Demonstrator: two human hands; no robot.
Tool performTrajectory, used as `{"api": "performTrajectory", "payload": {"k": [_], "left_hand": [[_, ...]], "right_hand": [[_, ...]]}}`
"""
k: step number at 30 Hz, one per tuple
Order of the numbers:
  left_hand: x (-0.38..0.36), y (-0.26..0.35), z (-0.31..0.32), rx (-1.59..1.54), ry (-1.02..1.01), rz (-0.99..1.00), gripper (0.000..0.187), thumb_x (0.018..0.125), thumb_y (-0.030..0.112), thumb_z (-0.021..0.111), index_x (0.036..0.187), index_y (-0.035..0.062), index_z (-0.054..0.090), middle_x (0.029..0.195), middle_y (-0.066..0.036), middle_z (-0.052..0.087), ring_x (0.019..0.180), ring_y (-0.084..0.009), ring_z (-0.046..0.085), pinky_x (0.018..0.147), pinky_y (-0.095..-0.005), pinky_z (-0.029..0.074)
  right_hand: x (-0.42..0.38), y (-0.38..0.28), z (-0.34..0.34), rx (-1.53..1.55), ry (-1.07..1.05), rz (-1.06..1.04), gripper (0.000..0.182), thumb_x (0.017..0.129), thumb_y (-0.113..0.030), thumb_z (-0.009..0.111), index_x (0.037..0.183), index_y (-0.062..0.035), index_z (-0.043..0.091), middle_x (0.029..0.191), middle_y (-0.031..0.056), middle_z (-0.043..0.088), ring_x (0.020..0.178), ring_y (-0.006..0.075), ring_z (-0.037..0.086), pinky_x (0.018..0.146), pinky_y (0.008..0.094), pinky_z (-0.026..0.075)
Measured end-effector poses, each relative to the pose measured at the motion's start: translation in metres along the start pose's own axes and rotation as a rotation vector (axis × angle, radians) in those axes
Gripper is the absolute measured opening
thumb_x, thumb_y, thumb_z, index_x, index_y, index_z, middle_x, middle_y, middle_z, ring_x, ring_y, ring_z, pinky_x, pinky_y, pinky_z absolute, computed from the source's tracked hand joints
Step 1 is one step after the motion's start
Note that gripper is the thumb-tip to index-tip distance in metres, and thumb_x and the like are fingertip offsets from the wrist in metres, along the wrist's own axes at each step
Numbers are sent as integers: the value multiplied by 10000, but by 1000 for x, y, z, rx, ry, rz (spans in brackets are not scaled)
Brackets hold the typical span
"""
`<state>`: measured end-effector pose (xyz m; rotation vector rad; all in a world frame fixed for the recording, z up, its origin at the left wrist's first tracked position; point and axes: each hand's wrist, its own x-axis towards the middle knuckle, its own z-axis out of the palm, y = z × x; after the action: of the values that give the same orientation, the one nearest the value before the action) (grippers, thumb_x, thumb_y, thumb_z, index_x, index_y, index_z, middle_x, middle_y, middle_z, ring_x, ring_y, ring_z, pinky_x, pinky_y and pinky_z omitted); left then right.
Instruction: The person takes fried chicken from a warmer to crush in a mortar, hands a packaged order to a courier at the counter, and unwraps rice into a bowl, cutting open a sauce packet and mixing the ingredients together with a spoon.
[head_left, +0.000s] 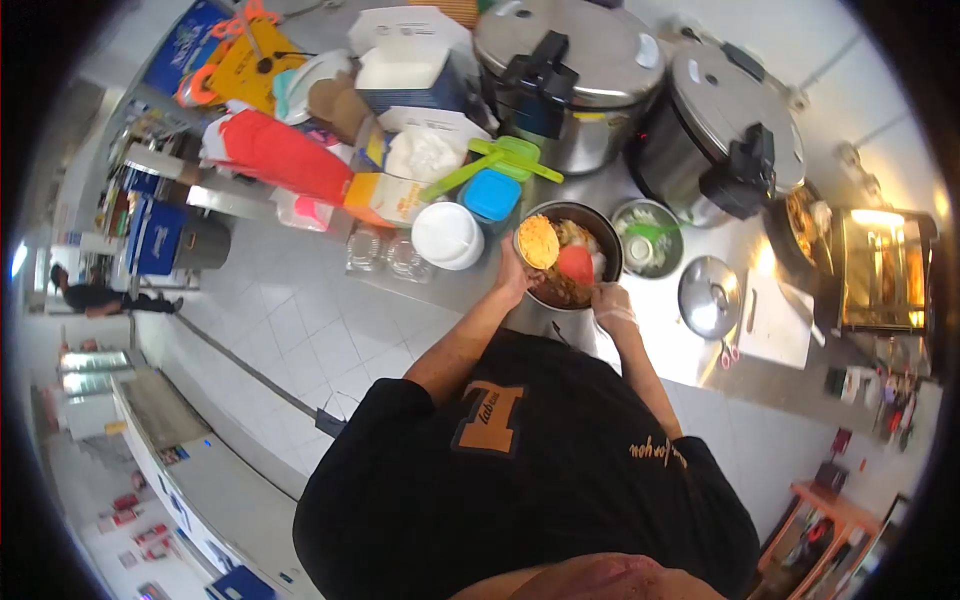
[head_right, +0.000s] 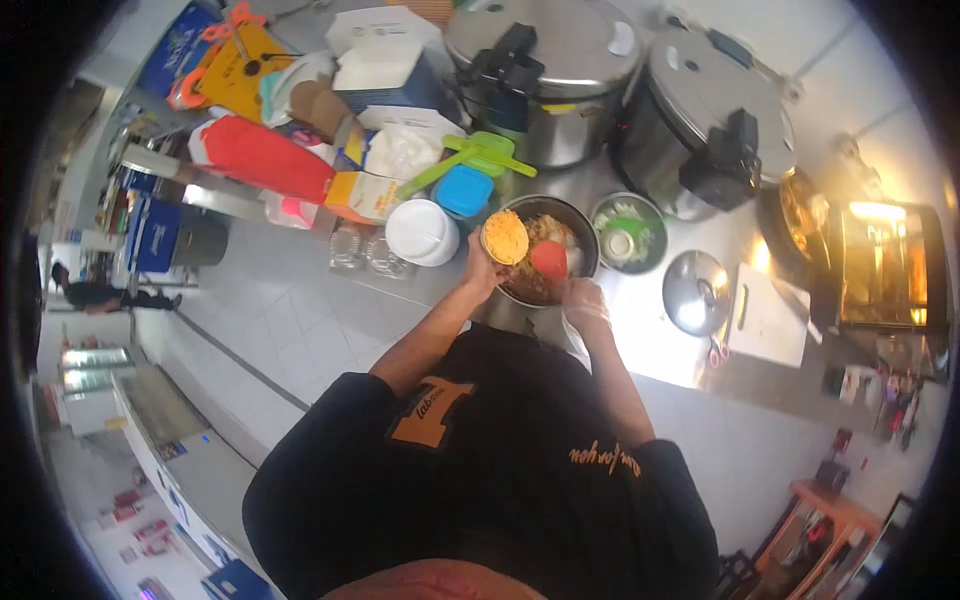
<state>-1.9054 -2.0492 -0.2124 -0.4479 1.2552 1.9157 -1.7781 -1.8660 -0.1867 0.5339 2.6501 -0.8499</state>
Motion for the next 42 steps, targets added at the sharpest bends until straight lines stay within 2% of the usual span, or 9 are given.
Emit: {"api": "performTrajectory", "payload": {"k": [3,13,15,18,19,27,32,38,42], "left_hand": [[-27,16,8,-132,-76,-84,718,920,704,151,1326,241,522,1238,-18,601,1056,-221,571,858,-452,425],[-14,-19,33,872,450,625,498,1022,392,384,1427,103,408,1391,-154,475,1320,-279,405,1116,-388,259],[-43,17,31,836,495,952,426,1007,345,457,1300,51,553,1261,-178,567,1186,-310,521,1026,-391,371],[-61,90,7,830,158,838,364,983,331,522,941,10,688,986,-148,649,969,-284,616,870,-397,456],[-67,108,17,840,136,639,458,979,329,525,684,2,653,834,-99,661,823,-260,658,752,-396,493],[-43,104,31,1801,-313,450,502,801,529,679,1114,136,688,1353,-70,551,1281,-259,473,1059,-673,194],[-39,234,41,1668,194,1112,465,789,494,703,1085,137,676,1288,-88,562,1285,-272,448,1026,-657,244],[81,486,73,1764,360,1269,295,900,336,574,1039,99,682,1126,-158,673,1079,-338,620,948,-515,447],[278,601,44,2251,191,1013,337,864,264,593,1134,88,694,1180,-226,652,1092,-348,636,948,-462,476]], "right_hand": [[-20,-54,-48,-292,271,95,416,986,-374,434,1276,-123,596,1363,189,536,1239,359,511,997,469,429],[27,-63,2,2266,-380,47,529,999,-504,385,1334,-124,538,1343,109,575,1278,257,504,1093,442,377],[52,-16,44,1568,-87,-233,497,981,-481,408,1312,-138,550,1328,111,577,1249,278,519,1034,495,418],[36,-43,13,2298,-179,183,447,944,-415,454,1268,-128,567,1265,100,602,1152,294,562,880,513,503],[42,-32,31,1681,59,-72,449,944,-412,455,1264,-118,566,1249,103,611,1146,298,566,882,502,508],[33,-8,14,2395,77,-79,462,911,-442,512,1241,-126,581,1263,95,612,1205,295,545,1016,502,440],[35,11,37,213,639,-131,397,897,-388,527,1213,-162,610,1197,39,663,1201,251,548,1110,442,316],[0,-57,24,-141,594,100,407,857,-379,579,1196,-158,622,1186,46,664,1204,249,548,1112,444,322],[-2,-29,66,1028,617,74,548,856,-456,575,1319,-166,530,1309,20,595,1240,224,521,1109,433,323]]}}
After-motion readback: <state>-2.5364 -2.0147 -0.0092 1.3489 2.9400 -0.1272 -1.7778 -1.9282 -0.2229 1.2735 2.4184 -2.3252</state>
